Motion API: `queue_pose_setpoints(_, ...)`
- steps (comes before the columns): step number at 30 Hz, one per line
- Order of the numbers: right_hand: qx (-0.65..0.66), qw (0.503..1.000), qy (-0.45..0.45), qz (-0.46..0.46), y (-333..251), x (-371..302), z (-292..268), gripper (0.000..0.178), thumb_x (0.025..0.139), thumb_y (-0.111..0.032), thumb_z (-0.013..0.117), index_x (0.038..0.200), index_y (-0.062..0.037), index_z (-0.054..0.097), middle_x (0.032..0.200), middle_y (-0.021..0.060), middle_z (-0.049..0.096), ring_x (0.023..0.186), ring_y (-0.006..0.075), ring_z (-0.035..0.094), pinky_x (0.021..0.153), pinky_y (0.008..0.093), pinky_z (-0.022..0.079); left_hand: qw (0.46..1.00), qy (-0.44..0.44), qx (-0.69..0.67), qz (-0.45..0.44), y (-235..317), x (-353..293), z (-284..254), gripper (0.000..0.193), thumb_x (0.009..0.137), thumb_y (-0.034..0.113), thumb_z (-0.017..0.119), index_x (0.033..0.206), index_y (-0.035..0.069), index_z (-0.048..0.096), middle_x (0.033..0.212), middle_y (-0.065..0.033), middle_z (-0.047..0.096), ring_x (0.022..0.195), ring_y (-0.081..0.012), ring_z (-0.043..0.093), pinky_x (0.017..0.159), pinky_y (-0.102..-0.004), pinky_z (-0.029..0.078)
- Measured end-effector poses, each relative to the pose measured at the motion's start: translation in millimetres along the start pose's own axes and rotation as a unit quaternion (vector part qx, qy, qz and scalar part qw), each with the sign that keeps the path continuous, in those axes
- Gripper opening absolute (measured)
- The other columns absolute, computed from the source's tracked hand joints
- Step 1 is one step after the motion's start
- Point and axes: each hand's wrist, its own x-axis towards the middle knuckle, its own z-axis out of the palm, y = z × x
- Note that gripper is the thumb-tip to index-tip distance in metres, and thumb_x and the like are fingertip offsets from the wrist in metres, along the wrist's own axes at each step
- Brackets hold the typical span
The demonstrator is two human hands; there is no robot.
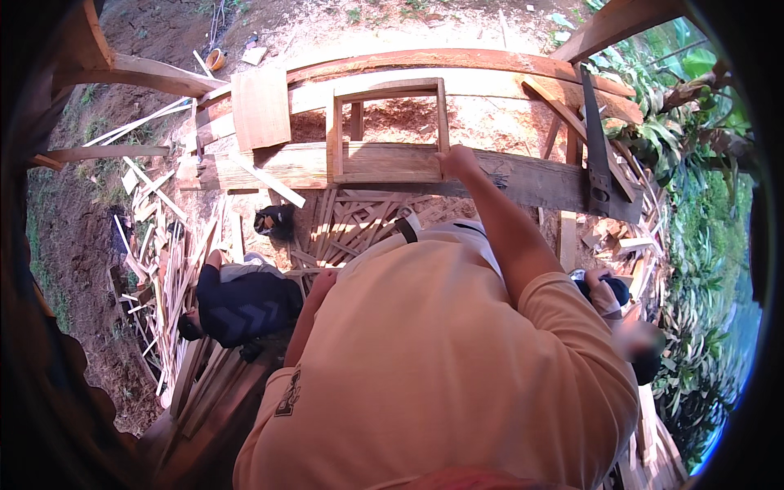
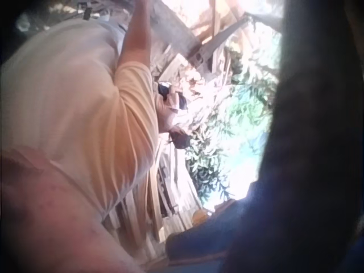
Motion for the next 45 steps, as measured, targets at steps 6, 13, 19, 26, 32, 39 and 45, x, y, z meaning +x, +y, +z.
queue_pose_setpoints(6,-0.029,0.999,-0.007,-0.025,7,6,14,0.063,0.095,-0.06,0.072,0.092,0.003,0.079,0.085,0.0246,0.076,0.081,0.0374,0.076,0.079,0.048,0.06,0.999,-0.003,0.003,-0.035,19,-10,6,0.049,0.101,0.039,0.057,0.111,-0.008,0.071,0.108,-0.0291,0.074,0.104,-0.0389,0.073,0.088,-0.0479,0.055)
queue_pose_setpoints(13,0.025,0.999,-0.001,-0.036,25,2,18,0.052,0.092,-0.044,0.081,0.112,0.0036,0.074,0.09,0.0199,0.078,0.075,0.0288,0.077,0.072,0.043,0.06,1.0,-0.018,0.009,-0.019,50,-17,-8,0.052,0.1,0.043,0.058,0.111,-0.007,0.069,0.11,-0.0305,0.073,0.106,-0.0438,0.071,0.089,-0.0499,0.054)
queue_pose_setpoints(19,0.052,0.998,-0.009,-0.042,22,4,11,0.055,0.092,-0.042,0.084,0.11,0.0083,0.071,0.082,0.0189,0.075,0.065,0.024,0.073,0.059,0.0396,0.058,0.998,0.015,-0.04,-0.037,9,4,11,0.05,0.099,0.041,0.057,0.111,-0.006,0.07,0.107,-0.0294,0.074,0.105,-0.0423,0.072,0.088,-0.0491,0.054)
queue_pose_setpoints(26,0.122,0.991,-0.033,0.036,30,-4,11,0.052,0.094,-0.038,0.084,0.109,0.0095,0.07,0.08,0.0161,0.073,0.059,0.0201,0.07,0.055,0.035,0.059,0.999,-0.033,-0.022,-0.011,13,11,4,0.046,0.1,0.038,0.059,0.107,-0.006,0.071,0.103,-0.0255,0.075,0.098,-0.0363,0.073,0.083,-0.0459,0.055)
queue_pose_setpoints(32,0.171,0.983,-0.006,0.06,37,-11,14,0.048,0.094,-0.035,0.084,0.108,0.0086,0.07,0.088,0.0154,0.074,0.067,0.0183,0.071,0.055,0.0344,0.058,0.998,-0.055,-0.026,0.006,12,8,-13,0.043,0.1,0.036,0.061,0.105,-0.005,0.071,0.099,-0.0222,0.075,0.091,-0.0312,0.074,0.078,-0.0431,0.056)
queue_pose_setpoints(39,0.206,0.971,-0.06,0.11,24,-20,8,0.043,0.096,-0.038,0.081,0.113,0.0009,0.072,0.091,0.0092,0.072,0.075,0.0165,0.069,0.064,0.0316,0.059,0.997,-0.062,-0.046,0.004,-9,-7,-26,0.04,0.1,0.034,0.062,0.102,-0.004,0.072,0.095,-0.0184,0.076,0.084,-0.0251,0.075,0.073,-0.0399,0.057)
queue_pose_setpoints(45,0.234,0.963,-0.022,0.133,36,-32,3,0.04,0.098,-0.039,0.078,0.107,-0.0007,0.075,0.091,0.0086,0.072,0.078,0.0176,0.07,0.065,0.0321,0.059,0.994,-0.092,-0.059,-0.01,3,-18,-29,0.035,0.1,0.033,0.063,0.103,-0.001,0.073,0.094,-0.0162,0.076,0.082,-0.0241,0.076,0.071,-0.0402,0.058)
